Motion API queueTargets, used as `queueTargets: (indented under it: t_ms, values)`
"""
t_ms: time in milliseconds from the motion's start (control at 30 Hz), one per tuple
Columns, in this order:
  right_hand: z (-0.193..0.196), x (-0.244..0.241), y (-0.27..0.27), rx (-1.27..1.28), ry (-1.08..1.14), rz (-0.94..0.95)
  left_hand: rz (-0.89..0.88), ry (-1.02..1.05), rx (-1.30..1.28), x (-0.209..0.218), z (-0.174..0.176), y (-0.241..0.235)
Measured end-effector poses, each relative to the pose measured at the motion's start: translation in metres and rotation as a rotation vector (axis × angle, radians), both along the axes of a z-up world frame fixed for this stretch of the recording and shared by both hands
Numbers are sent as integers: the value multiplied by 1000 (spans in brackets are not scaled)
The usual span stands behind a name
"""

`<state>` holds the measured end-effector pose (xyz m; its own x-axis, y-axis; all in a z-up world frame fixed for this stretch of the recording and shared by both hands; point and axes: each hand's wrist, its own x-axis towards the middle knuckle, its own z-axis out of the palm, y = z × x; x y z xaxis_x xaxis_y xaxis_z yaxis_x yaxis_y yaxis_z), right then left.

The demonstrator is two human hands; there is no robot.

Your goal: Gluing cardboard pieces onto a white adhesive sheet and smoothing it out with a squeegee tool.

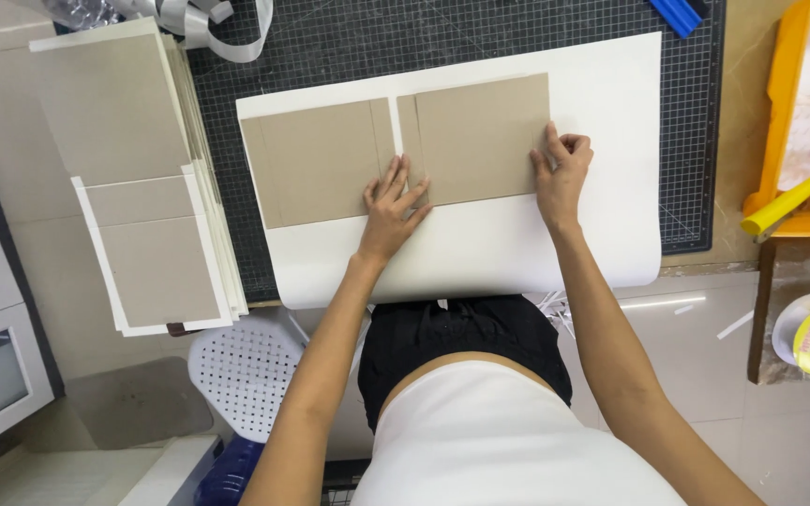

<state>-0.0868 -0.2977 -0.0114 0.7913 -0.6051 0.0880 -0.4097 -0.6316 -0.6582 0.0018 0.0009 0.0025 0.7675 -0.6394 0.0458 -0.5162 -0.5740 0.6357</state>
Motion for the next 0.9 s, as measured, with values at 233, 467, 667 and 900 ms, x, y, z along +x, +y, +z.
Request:
queueTargets:
  t_ms: [233,467,667,900]
  values:
    - [12,-2,6,-363,67,70,12,-90,82,0,7,-9]
    - [39,19,-23,-300,463,340,-104,47,329,27,34,-38]
    - [71,65,-34,-320,751,546,-212,-74,508,52,14,-63]
    - [49,82,-28,-536,874,473,-162,-197,740,59,-6,-96]
